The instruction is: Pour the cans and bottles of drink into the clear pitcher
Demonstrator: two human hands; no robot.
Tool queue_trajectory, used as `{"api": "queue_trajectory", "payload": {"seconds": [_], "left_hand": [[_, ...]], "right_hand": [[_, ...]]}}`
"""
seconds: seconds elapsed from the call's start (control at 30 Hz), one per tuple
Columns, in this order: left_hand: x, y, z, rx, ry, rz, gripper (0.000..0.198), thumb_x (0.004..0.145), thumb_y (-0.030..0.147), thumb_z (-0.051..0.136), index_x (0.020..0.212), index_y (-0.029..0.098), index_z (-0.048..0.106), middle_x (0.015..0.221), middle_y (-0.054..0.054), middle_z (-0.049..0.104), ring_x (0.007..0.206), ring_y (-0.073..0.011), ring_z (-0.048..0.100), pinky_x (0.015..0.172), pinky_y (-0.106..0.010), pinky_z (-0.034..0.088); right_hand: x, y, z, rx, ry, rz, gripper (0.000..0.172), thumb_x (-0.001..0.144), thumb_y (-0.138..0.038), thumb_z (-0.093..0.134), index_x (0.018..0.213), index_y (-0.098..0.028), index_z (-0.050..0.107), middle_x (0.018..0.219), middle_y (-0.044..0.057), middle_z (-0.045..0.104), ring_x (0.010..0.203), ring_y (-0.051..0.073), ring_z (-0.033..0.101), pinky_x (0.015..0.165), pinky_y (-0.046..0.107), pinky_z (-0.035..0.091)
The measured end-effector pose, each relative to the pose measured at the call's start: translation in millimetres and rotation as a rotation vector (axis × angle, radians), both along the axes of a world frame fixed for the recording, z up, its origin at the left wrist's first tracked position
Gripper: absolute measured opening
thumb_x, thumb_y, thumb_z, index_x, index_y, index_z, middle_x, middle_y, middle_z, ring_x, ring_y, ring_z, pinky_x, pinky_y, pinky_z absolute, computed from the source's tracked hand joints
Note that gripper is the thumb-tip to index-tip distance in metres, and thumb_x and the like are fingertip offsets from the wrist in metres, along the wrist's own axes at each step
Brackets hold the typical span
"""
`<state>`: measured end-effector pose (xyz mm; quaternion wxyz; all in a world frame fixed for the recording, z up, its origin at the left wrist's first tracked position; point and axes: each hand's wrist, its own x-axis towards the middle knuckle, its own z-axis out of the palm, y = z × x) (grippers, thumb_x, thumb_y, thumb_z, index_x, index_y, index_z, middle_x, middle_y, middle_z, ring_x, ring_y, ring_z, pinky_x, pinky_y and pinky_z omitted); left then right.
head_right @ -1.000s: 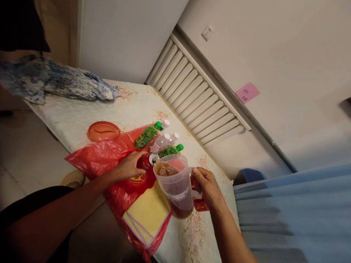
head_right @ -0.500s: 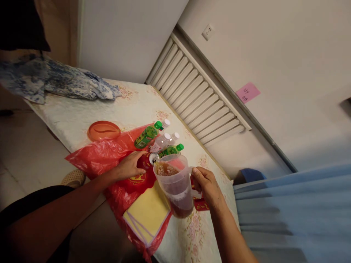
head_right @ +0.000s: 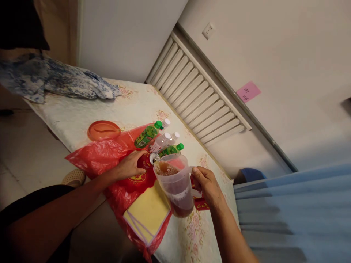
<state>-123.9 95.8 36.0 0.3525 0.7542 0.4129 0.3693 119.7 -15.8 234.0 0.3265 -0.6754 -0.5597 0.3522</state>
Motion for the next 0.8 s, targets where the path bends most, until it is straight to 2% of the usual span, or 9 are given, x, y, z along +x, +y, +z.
{"api": "queue_trajectory", "payload": {"seconds": [0.6, 0.8], "left_hand": [[0.1, -0.1, -0.7, 0.023, 0.001, 0.016, 0.071, 0.068, 0.023, 0.073, 0.134, 0.013, 0.051, 0.136, -0.015, 0.058, 0.127, -0.0305, 0.052, 0.110, -0.043, 0.041], [1.0, 0.7, -0.9, 0.030, -0.026, 0.013, 0.070, 0.067, 0.023, 0.074, 0.132, 0.016, 0.052, 0.135, -0.014, 0.059, 0.126, -0.0307, 0.053, 0.109, -0.044, 0.042]], "right_hand": [[-2.7, 0.9, 0.3, -0.011, 0.010, -0.015, 0.059, 0.075, -0.069, 0.067, 0.053, -0.020, 0.044, 0.044, -0.007, 0.035, 0.041, 0.007, 0.029, 0.041, 0.023, 0.024], [-2.0, 0.9, -0.5, -0.006, -0.008, -0.008, 0.059, 0.076, -0.069, 0.066, 0.053, -0.020, 0.044, 0.044, -0.006, 0.035, 0.041, 0.007, 0.029, 0.041, 0.023, 0.024]]}}
